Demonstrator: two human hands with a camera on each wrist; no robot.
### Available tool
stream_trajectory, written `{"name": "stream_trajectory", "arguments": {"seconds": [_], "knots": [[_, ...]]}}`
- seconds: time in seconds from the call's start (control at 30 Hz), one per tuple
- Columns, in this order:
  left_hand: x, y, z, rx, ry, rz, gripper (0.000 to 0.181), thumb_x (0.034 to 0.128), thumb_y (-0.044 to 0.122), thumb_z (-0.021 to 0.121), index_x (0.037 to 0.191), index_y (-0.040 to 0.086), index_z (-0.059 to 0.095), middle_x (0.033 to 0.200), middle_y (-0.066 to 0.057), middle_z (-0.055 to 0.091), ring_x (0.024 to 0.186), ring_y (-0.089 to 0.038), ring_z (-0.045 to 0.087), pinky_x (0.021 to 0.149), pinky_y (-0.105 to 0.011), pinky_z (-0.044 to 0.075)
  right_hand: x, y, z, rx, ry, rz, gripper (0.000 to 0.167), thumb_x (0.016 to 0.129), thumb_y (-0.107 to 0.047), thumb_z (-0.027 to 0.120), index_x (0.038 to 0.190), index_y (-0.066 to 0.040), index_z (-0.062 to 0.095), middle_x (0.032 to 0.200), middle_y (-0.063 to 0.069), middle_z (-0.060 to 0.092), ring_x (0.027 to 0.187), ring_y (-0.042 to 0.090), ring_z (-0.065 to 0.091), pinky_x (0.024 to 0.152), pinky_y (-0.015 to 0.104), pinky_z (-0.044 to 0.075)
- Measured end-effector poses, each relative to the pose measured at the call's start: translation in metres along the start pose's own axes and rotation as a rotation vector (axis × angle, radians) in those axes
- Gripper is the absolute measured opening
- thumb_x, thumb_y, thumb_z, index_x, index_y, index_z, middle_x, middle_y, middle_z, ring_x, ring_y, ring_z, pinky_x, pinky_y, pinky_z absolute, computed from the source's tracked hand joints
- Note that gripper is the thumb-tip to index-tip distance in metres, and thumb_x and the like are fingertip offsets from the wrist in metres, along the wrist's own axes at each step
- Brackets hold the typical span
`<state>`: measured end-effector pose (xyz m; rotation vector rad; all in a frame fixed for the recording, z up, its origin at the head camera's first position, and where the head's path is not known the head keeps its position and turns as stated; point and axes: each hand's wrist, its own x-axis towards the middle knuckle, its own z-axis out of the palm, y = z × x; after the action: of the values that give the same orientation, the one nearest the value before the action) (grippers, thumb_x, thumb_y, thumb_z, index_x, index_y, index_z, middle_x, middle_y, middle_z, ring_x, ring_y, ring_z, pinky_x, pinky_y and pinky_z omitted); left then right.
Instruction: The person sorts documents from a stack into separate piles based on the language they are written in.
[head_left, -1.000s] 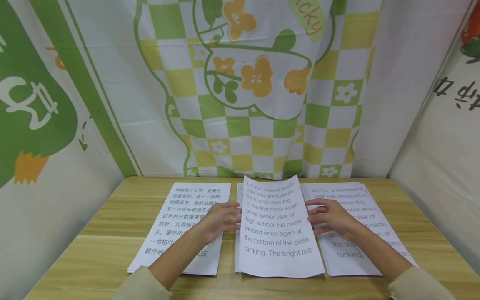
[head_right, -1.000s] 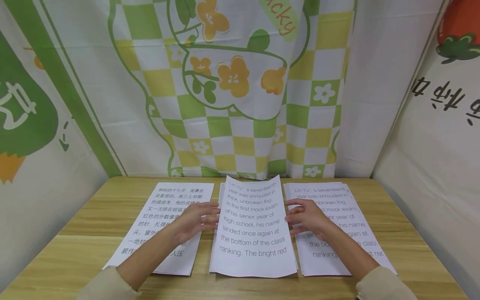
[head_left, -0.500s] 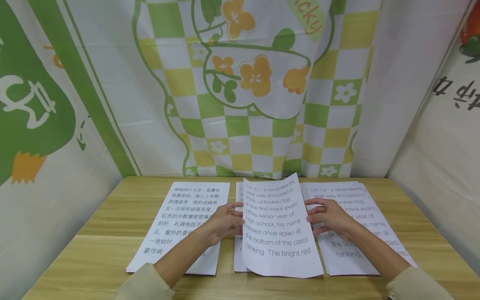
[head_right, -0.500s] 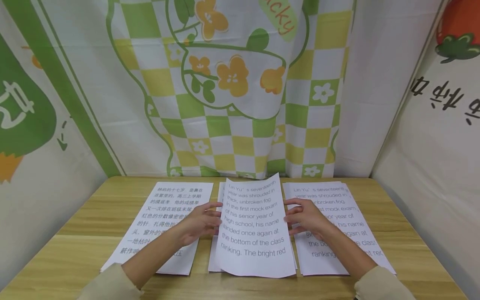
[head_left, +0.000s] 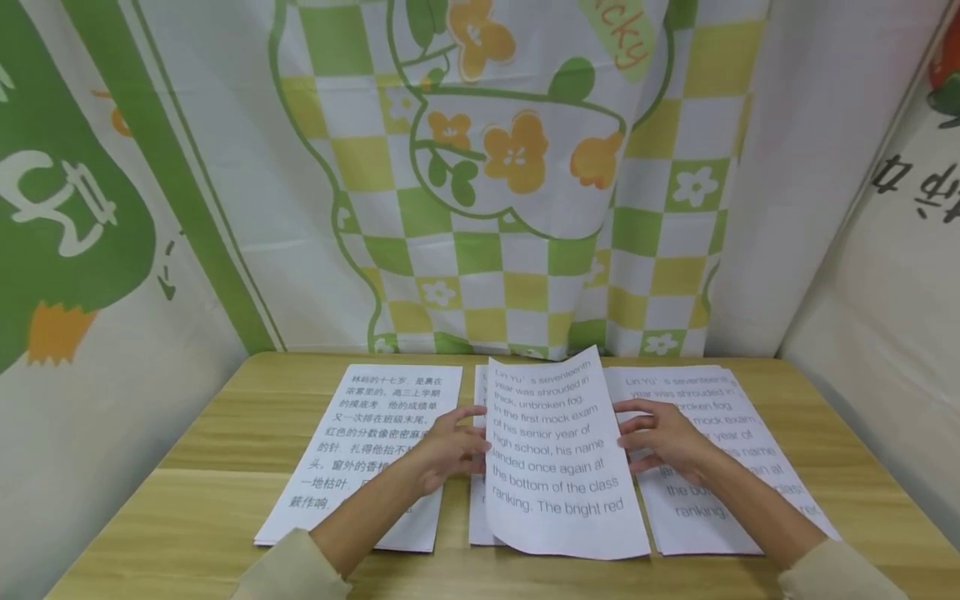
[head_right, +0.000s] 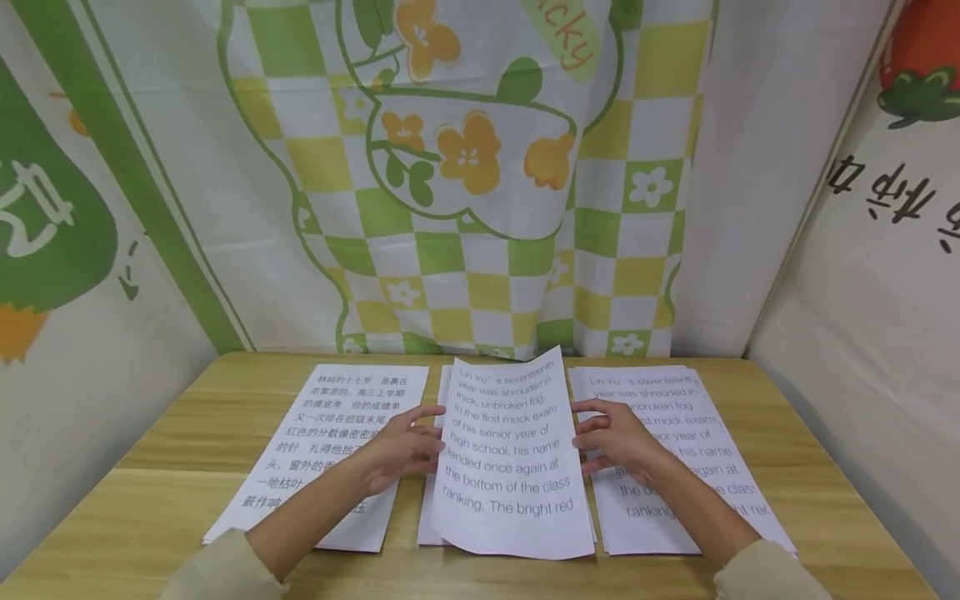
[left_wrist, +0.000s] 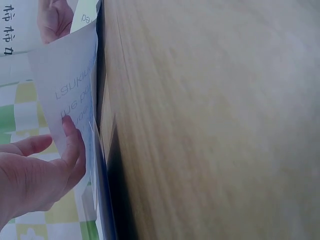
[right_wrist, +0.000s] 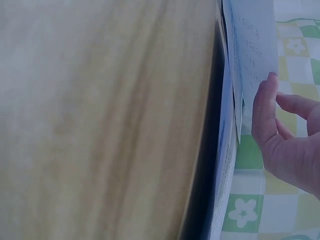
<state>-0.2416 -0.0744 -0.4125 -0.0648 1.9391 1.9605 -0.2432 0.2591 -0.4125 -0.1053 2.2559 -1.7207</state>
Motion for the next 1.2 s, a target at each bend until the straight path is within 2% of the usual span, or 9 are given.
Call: {"name": "stream_trajectory", "arguments": {"seconds": [0.4,0.63,0.83,0.97,1.2], "knots": [[0.001,0.002,-0.003,0.018,-0.019,0.023,0.068,0.0897,-0.016,0.06,0.154,-0.001,0.04,0.121,-0.024,0.062,0.096,-0.027,0.067,0.084,-0.041,0.062,0.001,-0.002,-0.002,-0.007,0.003,-0.019,0.064,0.093,0.007,0.066,0.152,0.007,0.041,0.114,0.019,0.064,0.091,0.024,0.07,0.072,0.044,0.066],[0.001,0.004,-0.003,0.022,-0.018,0.028,0.073,0.0869,-0.02,0.06,0.154,-0.002,0.039,0.113,-0.021,0.064,0.091,-0.026,0.068,0.079,-0.039,0.063,-0.001,-0.004,-0.002,-0.006,0.001,-0.014,0.068,0.092,0.007,0.066,0.154,0.005,0.038,0.114,0.02,0.064,0.091,0.025,0.071,0.073,0.044,0.066],[-0.002,0.004,-0.005,0.032,0.004,0.011,0.074,0.0858,-0.021,0.06,0.154,0.0,0.041,0.112,-0.018,0.062,0.09,-0.025,0.067,0.075,-0.036,0.063,-0.001,-0.004,-0.002,-0.004,-0.002,-0.021,0.073,0.091,0.007,0.067,0.157,0.003,0.036,0.116,0.021,0.064,0.091,0.025,0.071,0.072,0.044,0.066],[-0.002,0.005,-0.006,0.042,-0.007,0.007,0.076,0.0855,-0.021,0.06,0.155,0.002,0.04,0.112,-0.018,0.063,0.089,-0.024,0.067,0.072,-0.033,0.061,-0.001,-0.005,-0.002,-0.003,-0.004,-0.026,0.075,0.09,0.007,0.068,0.158,0.001,0.035,0.116,0.021,0.063,0.09,0.025,0.071,0.071,0.044,0.066],[-0.005,0.004,-0.013,0.057,-0.011,0.025,0.083,0.0841,-0.021,0.059,0.159,0.006,0.036,0.109,-0.018,0.061,0.088,-0.026,0.067,0.075,-0.034,0.062,0.0,-0.008,-0.001,0.02,-0.028,-0.044,0.079,0.089,0.007,0.068,0.159,0.0,0.033,0.115,0.019,0.062,0.09,0.025,0.07,0.069,0.042,0.066]]}}
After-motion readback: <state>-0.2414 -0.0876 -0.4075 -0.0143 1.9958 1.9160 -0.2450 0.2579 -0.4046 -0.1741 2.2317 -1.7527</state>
